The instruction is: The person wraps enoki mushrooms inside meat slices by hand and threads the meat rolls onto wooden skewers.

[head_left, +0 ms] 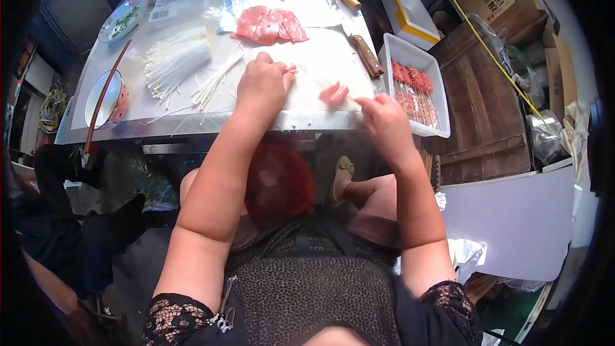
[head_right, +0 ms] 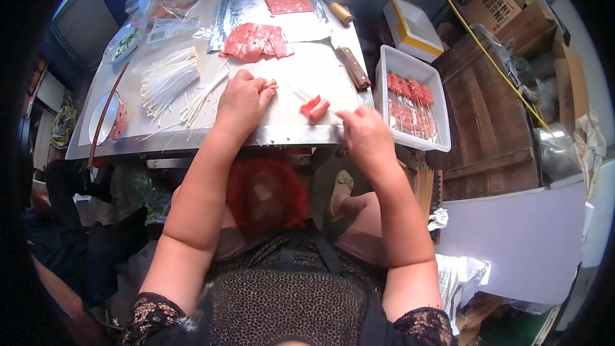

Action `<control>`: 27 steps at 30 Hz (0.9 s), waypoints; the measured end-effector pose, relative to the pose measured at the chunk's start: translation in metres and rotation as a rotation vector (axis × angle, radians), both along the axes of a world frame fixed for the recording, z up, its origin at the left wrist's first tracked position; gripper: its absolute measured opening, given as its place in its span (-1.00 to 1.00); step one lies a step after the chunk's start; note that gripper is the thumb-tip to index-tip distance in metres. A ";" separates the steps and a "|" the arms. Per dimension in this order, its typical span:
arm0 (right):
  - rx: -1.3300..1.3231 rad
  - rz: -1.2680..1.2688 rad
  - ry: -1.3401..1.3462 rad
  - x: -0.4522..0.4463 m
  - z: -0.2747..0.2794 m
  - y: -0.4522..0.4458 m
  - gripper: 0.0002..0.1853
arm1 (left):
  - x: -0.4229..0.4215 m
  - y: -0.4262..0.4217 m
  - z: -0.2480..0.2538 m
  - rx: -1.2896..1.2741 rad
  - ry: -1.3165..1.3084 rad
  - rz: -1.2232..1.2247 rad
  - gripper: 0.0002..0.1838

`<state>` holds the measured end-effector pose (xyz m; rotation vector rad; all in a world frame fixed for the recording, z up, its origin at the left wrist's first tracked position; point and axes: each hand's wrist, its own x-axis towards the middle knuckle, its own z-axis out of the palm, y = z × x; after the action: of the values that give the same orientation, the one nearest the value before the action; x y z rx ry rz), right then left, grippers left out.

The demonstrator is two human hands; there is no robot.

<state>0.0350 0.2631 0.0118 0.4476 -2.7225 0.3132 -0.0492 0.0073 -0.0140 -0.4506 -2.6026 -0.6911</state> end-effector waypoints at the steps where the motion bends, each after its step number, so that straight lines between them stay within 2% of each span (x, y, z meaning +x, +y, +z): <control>1: 0.008 0.001 0.000 0.009 -0.001 -0.003 -0.80 | -0.002 0.001 -0.003 0.056 -0.047 -0.008 -0.76; 3: -0.109 -0.040 -0.101 0.026 -0.004 -0.012 -0.80 | -0.003 0.001 -0.005 0.126 -0.095 -0.027 -0.75; 8: -0.243 -0.083 -0.002 0.048 -0.018 -0.021 -0.80 | -0.009 -0.003 0.008 0.172 -0.262 0.024 -0.68; 10: -0.285 -0.088 -0.008 0.048 -0.019 -0.027 -0.79 | -0.008 -0.004 0.008 0.218 -0.244 0.043 -0.68; 11: -0.289 -0.068 -0.008 0.047 -0.020 -0.027 -0.79 | -0.007 -0.005 0.007 0.280 -0.226 0.057 -0.67; 14: -0.281 -0.040 -0.002 0.043 -0.022 -0.025 -0.78 | -0.011 -0.007 0.001 0.259 -0.193 0.083 -0.67; 27: -0.276 -0.039 0.005 0.036 -0.014 -0.032 -0.82 | -0.010 -0.010 0.005 0.304 -0.301 0.045 -0.69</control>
<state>0.0707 0.2313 -0.0023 0.3169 -2.6251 0.6640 -0.0597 -0.0031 -0.0089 -0.2055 -2.7007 -1.1960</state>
